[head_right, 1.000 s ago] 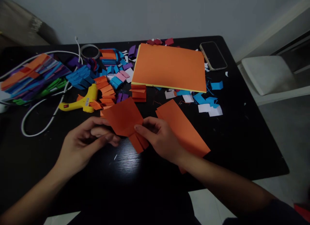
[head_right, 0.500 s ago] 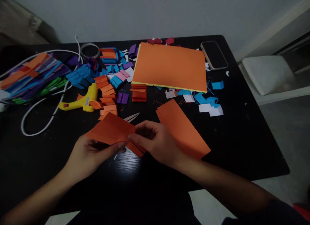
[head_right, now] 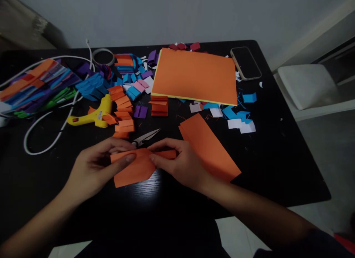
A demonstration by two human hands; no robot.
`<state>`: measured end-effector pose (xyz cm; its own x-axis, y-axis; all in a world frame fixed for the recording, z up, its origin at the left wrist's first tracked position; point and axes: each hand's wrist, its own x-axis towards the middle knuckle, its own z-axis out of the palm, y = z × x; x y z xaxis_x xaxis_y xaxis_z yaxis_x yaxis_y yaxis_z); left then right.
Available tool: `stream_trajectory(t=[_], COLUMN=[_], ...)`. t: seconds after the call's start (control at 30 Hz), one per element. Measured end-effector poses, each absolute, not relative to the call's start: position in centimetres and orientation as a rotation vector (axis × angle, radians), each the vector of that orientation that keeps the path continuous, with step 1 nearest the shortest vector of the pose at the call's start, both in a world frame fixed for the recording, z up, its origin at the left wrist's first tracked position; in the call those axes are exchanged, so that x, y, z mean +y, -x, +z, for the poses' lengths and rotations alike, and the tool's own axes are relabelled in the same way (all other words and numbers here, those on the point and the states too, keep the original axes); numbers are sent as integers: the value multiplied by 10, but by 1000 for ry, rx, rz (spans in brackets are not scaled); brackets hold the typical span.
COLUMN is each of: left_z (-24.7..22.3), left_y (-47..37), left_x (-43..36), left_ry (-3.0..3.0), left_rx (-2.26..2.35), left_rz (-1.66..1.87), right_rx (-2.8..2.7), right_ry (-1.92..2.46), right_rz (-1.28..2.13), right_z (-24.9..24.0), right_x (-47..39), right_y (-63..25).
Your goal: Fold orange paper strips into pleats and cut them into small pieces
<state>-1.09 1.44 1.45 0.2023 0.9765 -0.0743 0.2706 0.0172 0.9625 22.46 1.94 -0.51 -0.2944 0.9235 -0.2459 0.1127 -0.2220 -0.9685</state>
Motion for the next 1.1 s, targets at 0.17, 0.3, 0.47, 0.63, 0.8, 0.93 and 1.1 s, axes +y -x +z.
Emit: stream_trajectory(t=[0.17,0.3,0.47,0.63,0.8,0.93,1.1], left_z=[10,11,13,13,14,17,15], left_y=[10,10,11,11,10,10,9], left_x=[12,13,15,15,13,12,11], left_ry=[-1481,-1576,-1522,-1468,-1587,-1733,-1733], left_rx=[1281,1307,1289,1249,1243,1136,1221], left_rz=[824,781,762,780,798,820,807], right_rx=[-1401,-1396,-1346,-1319,-1229,-1157,-1172], right_ry=[1311,1303,1225,1182,1234,1250,1226], right_rz=[1535,1530,1603,1630,1706,1812,1765], right_z=[-5,-5,-6,-4,-5,-7,-6], right_x=[19,19,20,20,20,19,17], right_y=[-225,-224,-225,-226,-225,-222,-221])
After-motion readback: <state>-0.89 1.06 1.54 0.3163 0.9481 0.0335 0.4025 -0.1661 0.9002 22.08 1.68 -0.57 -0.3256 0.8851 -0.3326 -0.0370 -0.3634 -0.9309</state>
